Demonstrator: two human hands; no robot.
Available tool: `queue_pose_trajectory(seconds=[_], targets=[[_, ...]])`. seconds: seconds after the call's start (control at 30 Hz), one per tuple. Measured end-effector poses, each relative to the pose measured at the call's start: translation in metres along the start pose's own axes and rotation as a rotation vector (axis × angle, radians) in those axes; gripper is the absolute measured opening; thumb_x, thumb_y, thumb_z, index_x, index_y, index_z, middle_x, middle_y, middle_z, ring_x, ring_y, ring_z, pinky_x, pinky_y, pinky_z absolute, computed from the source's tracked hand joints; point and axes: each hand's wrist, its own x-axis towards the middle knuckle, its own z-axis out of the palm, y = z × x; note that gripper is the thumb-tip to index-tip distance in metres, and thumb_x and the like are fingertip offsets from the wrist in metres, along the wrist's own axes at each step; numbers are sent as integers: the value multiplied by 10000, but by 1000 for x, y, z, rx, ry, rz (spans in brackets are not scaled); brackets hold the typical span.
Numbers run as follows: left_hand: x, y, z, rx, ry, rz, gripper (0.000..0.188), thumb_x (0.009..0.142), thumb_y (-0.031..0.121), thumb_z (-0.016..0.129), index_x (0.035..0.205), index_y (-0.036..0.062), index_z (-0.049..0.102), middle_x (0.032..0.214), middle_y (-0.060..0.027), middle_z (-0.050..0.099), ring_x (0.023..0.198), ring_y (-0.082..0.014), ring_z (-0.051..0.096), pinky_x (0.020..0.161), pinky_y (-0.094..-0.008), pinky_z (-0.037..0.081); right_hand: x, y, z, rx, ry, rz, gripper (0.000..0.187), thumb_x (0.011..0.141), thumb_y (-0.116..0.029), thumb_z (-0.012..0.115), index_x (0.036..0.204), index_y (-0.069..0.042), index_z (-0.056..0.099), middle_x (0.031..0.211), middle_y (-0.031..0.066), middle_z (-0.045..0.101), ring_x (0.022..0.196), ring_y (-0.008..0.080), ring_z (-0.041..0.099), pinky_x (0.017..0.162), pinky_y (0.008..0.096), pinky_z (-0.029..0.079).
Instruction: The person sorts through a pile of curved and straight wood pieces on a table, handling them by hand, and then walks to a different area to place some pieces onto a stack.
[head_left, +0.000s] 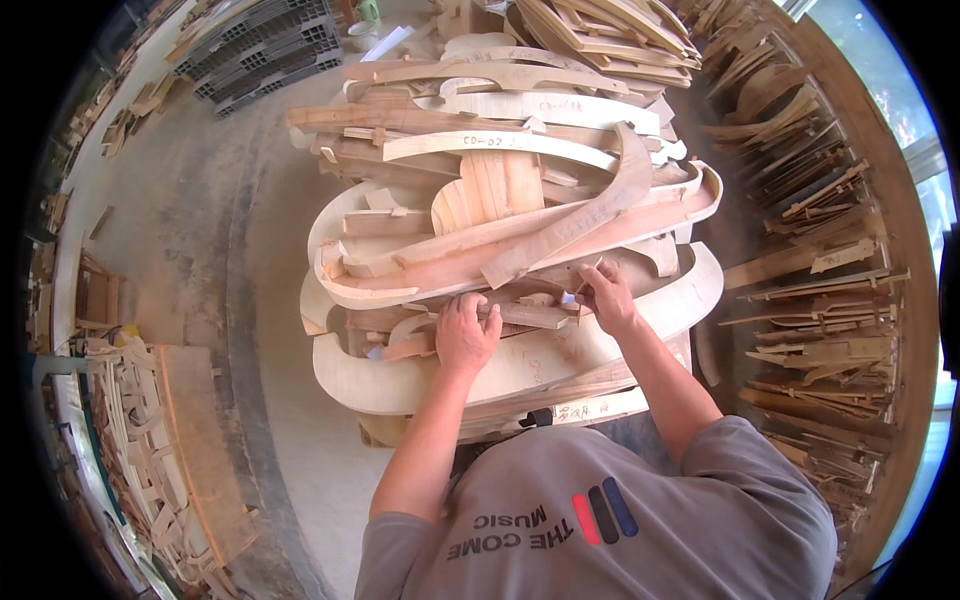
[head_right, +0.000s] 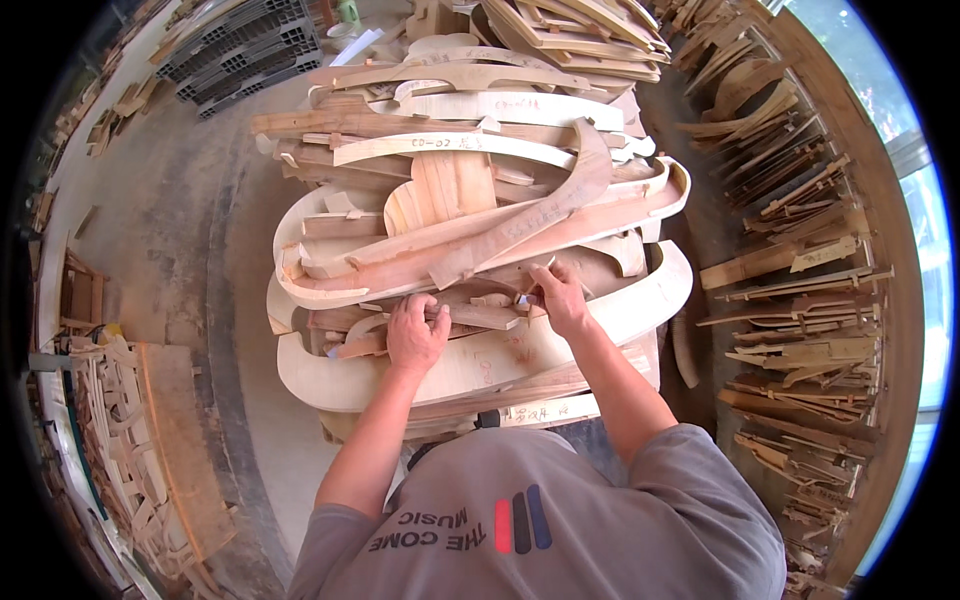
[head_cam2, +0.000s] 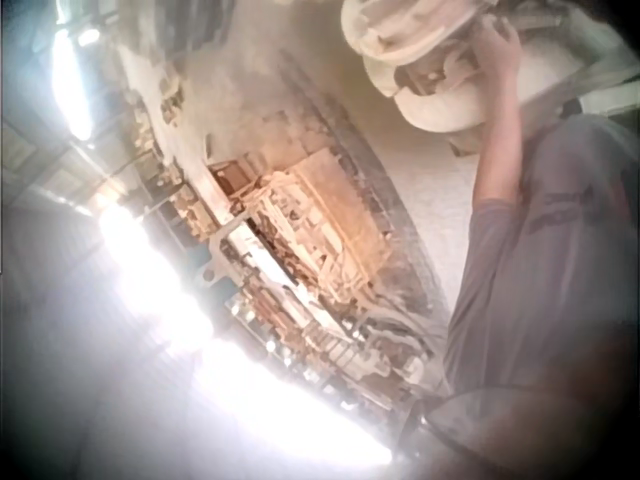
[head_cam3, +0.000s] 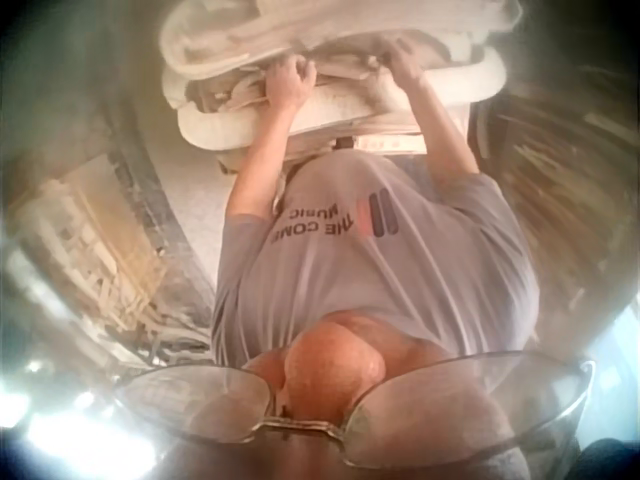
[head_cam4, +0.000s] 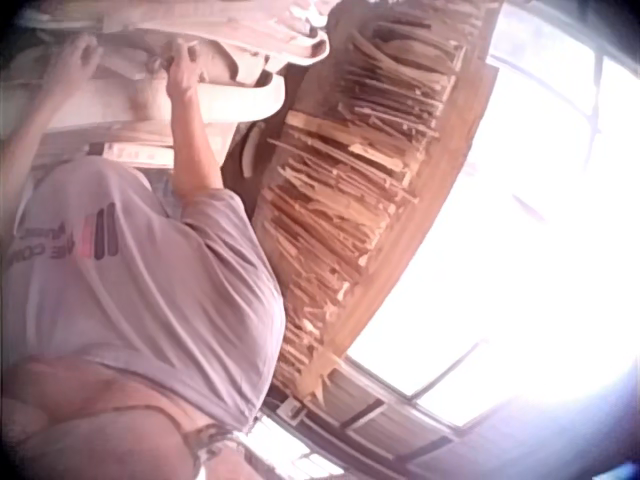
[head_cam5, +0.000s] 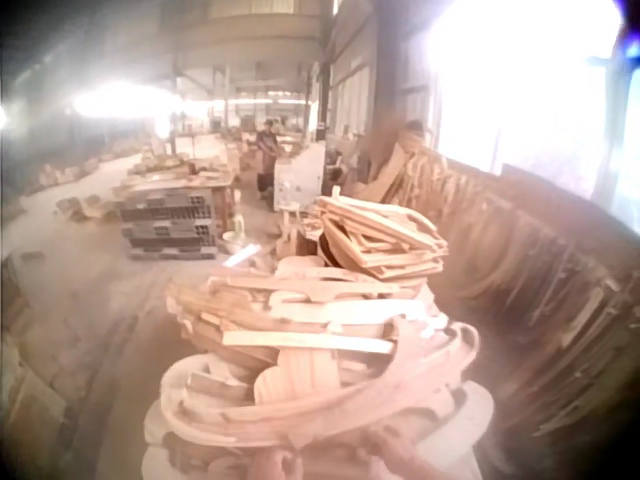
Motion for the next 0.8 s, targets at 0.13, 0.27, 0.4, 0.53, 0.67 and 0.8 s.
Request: queue_pose_trajectory(seconds=[0.13,0.27,0.4,0.53,0.67,0.8], targets=[[4,1,-1,-51,4,-36,237,830,211,687,966,61,565,858,-123,635,838,-335,607,759,-449,492,-9,-11,14,-63,104,-34,189,925,-242,601,948,-55,602,824,25,640,715,99,591,631,259,490],[2,3,-3,-117,21,-112,249,849,202,678,1013,50,568,875,-119,649,829,-313,634,724,-433,512,-20,-12,9,-99,129,-71,196,914,-224,605,974,-38,621,831,24,650,693,95,587,648,262,490],[-2,-6,1,-249,57,-155,232,863,175,671,1024,37,574,874,-124,664,796,-299,654,704,-408,525,-44,-11,7,-74,159,-149,186,912,-197,602,990,-32,637,859,23,660,677,90,583,647,254,489],[7,-1,-8,-311,111,-159,140,873,104,664,940,-2,602,832,-133,663,756,-231,655,719,-341,530,-56,-10,-19,22,170,-227,157,914,-160,596,1003,-37,637,870,19,664,695,85,585,660,243,490],[-1,-3,-11,-237,168,-295,162,861,107,668,987,12,629,926,-145,683,869,-296,665,790,-393,524,-64,-27,-49,2,83,-267,126,925,-131,587,1015,-54,630,881,5,664,734,67,589,684,232,481],[-5,8,-31,-111,241,-216,195,835,74,674,1015,9,638,978,-146,676,904,-316,650,804,-398,515,-78,-36,-72,54,65,-277,117,930,-114,579,1023,-64,629,897,-5,663,745,62,586,691,228,474]])
